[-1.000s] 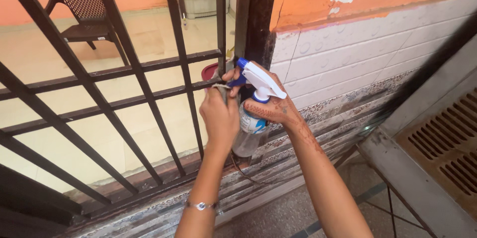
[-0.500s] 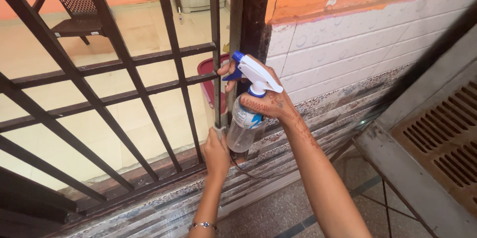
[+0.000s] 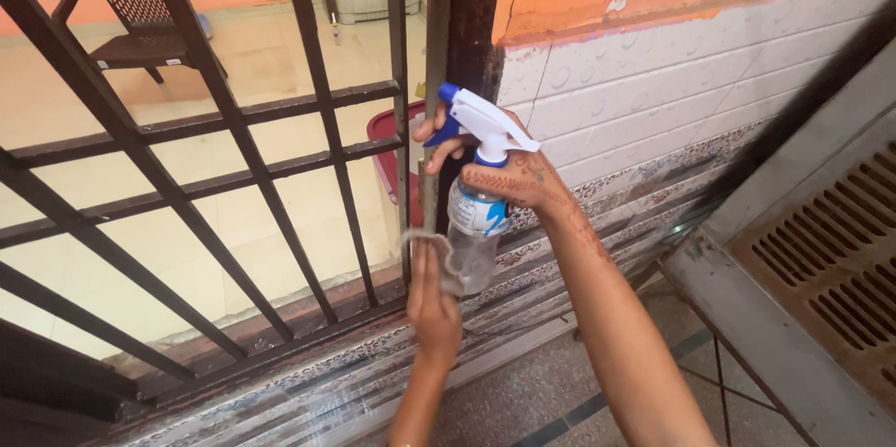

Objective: The person sprays a cleaning solution onto a metal security gate and wipes the bars with a cloth. They systematically clean the lower horizontal bar and vertical bars, moving along the length of the gate while repeatedly applying spray and wiping.

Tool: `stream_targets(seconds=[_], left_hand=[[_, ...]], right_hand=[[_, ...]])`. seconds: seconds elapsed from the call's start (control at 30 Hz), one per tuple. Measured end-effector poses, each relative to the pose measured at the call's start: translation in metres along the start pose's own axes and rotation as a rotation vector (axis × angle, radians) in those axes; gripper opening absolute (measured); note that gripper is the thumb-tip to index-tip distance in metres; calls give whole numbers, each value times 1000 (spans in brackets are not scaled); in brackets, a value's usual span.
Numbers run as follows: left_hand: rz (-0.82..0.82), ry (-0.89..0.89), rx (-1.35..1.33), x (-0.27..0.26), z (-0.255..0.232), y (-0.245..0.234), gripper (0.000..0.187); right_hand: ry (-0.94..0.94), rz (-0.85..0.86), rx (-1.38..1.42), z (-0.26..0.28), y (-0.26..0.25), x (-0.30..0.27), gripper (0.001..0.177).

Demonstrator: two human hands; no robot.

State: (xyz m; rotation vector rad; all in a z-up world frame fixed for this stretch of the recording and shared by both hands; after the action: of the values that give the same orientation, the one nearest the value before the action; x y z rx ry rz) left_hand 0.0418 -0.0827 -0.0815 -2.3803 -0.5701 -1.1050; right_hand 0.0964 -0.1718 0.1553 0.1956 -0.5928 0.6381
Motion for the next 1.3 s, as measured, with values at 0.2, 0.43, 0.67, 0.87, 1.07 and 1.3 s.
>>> stream_targets(seconds=[0.2,0.43,0.67,0.87,1.07,1.3], left_hand=[[-21,288,-103,106,-36,14,37],[193,449,334,66,-23,41,32],[377,607,660,35,-14,42,44],[347,615,534,58,-25,20,50],[521,-63,148,-34,24,7,66],[216,-994,-360,-110,49,-24,49]], right_hand=[[184,-2,27,-4,-5,-2,71],[193,57,10,-3,0,-1,65],[124,39,-138,-2,-5,-5,63],[32,-307,-284,-17,-5,-73,53],[154,-479,-437,-25,10,-129,58],[210,-432,-891,-28,19,-128,31]])
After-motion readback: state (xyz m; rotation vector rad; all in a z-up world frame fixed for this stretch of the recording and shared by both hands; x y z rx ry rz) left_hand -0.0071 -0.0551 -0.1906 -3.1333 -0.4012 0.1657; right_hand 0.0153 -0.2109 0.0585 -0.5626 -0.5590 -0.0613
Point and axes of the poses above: each hand's wrist, its own x-axis towards the middle knuckle, its own y-axis out of the palm, z = x × y, the point moved 9 cm from there along x, towards the middle knuckle, and after that the axes turned 8 degrees about x, right-handed, at the moved point
